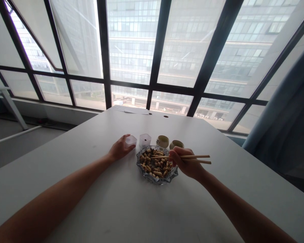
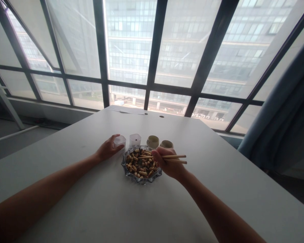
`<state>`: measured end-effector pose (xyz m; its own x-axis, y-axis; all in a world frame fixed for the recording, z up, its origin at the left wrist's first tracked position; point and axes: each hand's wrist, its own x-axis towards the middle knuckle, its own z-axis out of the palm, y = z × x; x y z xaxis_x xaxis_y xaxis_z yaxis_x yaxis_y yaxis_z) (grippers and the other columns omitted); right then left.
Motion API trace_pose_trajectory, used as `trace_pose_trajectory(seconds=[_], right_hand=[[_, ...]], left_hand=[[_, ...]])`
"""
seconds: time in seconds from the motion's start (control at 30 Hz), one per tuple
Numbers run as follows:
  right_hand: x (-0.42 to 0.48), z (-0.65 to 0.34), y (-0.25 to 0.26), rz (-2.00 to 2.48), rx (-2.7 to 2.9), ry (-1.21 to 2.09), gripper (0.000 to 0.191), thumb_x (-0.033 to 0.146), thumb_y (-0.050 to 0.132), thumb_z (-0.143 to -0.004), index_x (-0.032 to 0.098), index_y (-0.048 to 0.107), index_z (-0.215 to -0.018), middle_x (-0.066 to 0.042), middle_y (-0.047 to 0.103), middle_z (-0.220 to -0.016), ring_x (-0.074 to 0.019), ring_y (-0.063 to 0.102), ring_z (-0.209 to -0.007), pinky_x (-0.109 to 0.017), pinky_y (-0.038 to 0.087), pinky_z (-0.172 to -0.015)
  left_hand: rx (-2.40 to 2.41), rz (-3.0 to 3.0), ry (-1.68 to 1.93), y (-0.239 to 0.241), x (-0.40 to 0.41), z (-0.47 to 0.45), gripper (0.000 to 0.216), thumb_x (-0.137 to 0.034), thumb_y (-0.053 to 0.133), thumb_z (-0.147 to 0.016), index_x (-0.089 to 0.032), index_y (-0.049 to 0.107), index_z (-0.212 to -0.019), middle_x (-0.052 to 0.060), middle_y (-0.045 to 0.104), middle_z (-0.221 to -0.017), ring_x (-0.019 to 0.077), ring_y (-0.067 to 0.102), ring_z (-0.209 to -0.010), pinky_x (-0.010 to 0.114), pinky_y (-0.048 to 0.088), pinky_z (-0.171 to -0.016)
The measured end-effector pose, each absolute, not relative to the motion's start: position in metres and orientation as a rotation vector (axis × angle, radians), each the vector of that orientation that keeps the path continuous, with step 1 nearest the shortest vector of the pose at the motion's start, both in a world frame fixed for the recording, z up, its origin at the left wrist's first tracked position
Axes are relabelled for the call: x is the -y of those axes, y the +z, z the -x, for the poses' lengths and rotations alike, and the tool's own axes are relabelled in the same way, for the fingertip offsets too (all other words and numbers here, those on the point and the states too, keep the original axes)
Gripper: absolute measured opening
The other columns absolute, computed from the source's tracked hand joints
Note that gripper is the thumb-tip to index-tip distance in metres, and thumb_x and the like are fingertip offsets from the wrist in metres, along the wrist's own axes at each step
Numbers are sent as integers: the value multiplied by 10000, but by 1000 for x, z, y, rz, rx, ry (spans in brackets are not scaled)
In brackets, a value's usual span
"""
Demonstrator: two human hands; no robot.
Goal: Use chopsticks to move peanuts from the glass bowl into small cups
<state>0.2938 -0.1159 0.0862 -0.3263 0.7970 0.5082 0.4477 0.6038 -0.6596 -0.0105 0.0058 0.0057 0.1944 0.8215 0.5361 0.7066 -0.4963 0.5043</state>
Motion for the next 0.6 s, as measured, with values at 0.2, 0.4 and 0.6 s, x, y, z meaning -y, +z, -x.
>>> trace_pose_trajectory(seconds=[0.2, 0.4, 0.6], right_hand=[[119, -287, 86, 1002, 2026, 411, 472, 548, 561, -922, 227, 564, -576, -8, 569, -495, -130, 488, -444, -264, 377, -450], [118, -284, 81, 969, 2101, 327, 385, 478, 600, -919, 214, 589, -639, 0, 559, -542, -117, 461, -458, -248, 344, -464], [118, -284, 81, 937, 2148, 283, 391, 436, 552, -949, 221, 529, -624, 6, 540, -542, -116, 453, -454, -249, 344, -463]], left_hand=[[-1501, -2319, 1190, 4, -6, 10, 611, -510, 638, -812, -177, 504, -1307, 149, 650, -1254, 294, 658, -1076, 453, 533, -943], [-1514, -2314, 1167, 5, -5, 10, 612, -512, 631, -818, -180, 498, -1314, 148, 647, -1266, 299, 655, -1088, 455, 532, -941], [-1501, -2319, 1162, 7, -4, 10, 617, -528, 623, -822, -176, 497, -1313, 146, 656, -1245, 295, 658, -1088, 443, 535, -937]])
